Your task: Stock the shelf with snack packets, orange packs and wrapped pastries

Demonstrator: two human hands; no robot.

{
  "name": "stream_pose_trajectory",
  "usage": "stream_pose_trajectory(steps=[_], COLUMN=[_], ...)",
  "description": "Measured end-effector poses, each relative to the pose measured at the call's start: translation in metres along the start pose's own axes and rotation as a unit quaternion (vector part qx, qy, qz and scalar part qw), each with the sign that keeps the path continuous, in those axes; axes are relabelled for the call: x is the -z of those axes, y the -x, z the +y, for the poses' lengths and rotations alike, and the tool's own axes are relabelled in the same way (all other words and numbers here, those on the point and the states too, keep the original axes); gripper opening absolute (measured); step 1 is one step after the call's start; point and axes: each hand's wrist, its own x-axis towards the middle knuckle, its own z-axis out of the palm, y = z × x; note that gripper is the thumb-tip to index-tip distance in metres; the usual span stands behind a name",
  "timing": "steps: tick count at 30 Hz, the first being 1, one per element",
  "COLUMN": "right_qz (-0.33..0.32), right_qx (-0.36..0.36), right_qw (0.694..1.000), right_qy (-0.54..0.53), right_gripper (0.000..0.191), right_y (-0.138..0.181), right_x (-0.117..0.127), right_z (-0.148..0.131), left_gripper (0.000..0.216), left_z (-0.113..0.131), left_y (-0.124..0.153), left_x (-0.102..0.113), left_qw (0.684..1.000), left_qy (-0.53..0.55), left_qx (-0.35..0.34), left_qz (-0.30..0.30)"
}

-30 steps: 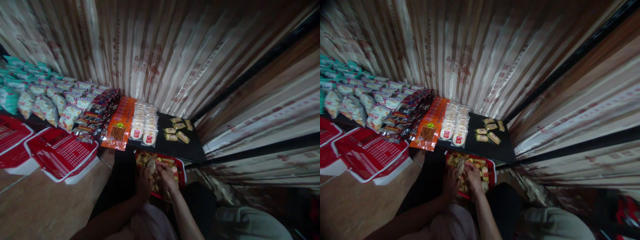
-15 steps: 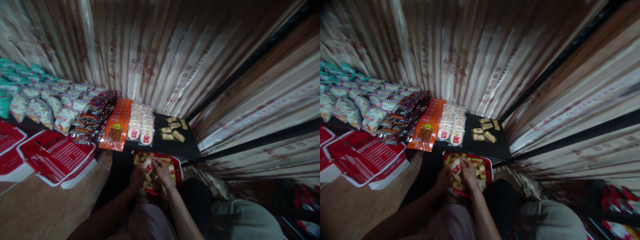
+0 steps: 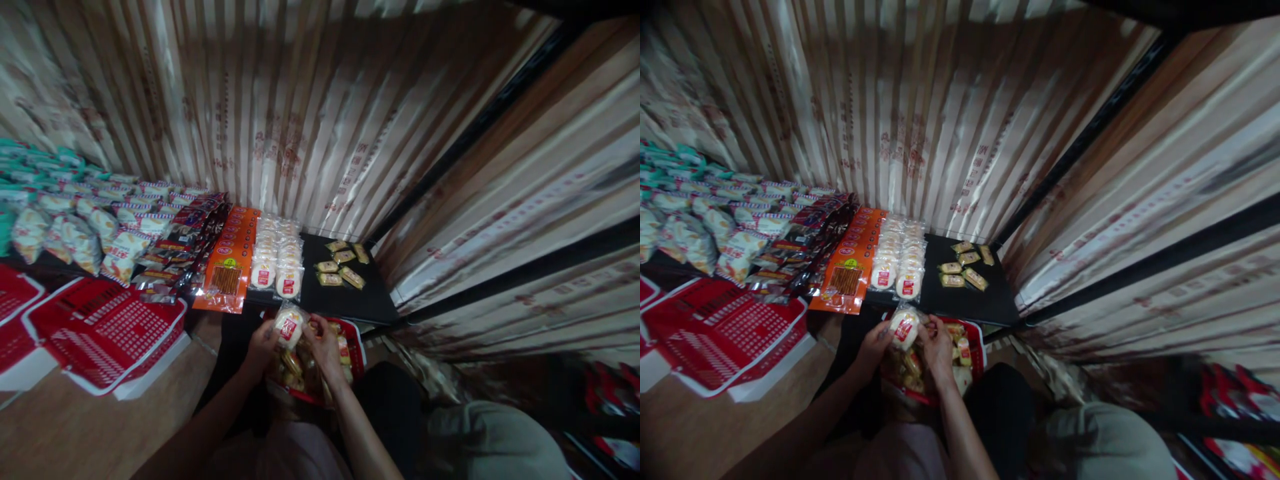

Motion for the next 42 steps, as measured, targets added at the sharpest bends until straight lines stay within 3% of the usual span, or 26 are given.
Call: stream_pose_trajectory(steps=[4, 7, 9, 13, 17, 24, 29, 34, 38, 42], right_qz=[-0.107, -0.116, -0.115, -0.108, -0.106, -0.095, -0.077, -0.015, 0.054, 0.054], right_qx=[-0.018, -0.020, -0.020, 0.011, 0.054, 0.087, 0.150, 0.268, 0.272, 0.280], right_qw=[0.988, 0.980, 0.978, 0.983, 0.986, 0.990, 0.986, 0.957, 0.942, 0.934], right_qy=[-0.114, -0.161, -0.176, -0.151, -0.115, -0.052, -0.005, 0.111, 0.191, 0.217], right_gripper=[0.034, 0.031, 0.031, 0.027, 0.025, 0.023, 0.039, 0.044, 0.044, 0.046], right_y=[0.002, -0.002, -0.009, -0.026, -0.041, -0.057, -0.055, -0.045, -0.042, -0.048], right_x=[-0.012, -0.026, -0.034, -0.049, -0.064, -0.084, -0.085, -0.080, -0.071, -0.065], right_z=[-0.007, -0.014, -0.020, -0.033, -0.044, -0.062, -0.067, -0.046, -0.026, -0.012], left_gripper=[0.044, 0.041, 0.040, 0.047, 0.053, 0.062, 0.057, 0.056, 0.055, 0.053], left_z=[0.002, 0.000, 0.000, 0.004, 0.015, 0.036, 0.037, 0.026, 0.027, 0.032], left_y=[0.001, -0.003, -0.006, -0.013, -0.022, -0.049, -0.062, -0.072, -0.075, -0.076], left_x=[0.003, 0.007, 0.010, 0.014, 0.016, 0.013, 0.013, 0.013, 0.012, 0.010], left_qw=[0.999, 0.999, 0.993, 0.917, 0.860, 0.855, 0.846, 0.841, 0.835, 0.828], left_qy=[0.032, 0.000, -0.068, -0.264, -0.371, -0.391, -0.392, -0.406, -0.427, -0.437], left_qx=[0.028, 0.002, -0.056, -0.215, -0.281, -0.259, -0.278, -0.282, -0.267, -0.273], left_qz=[0.015, 0.038, 0.082, 0.207, 0.209, 0.219, 0.233, 0.219, 0.224, 0.222])
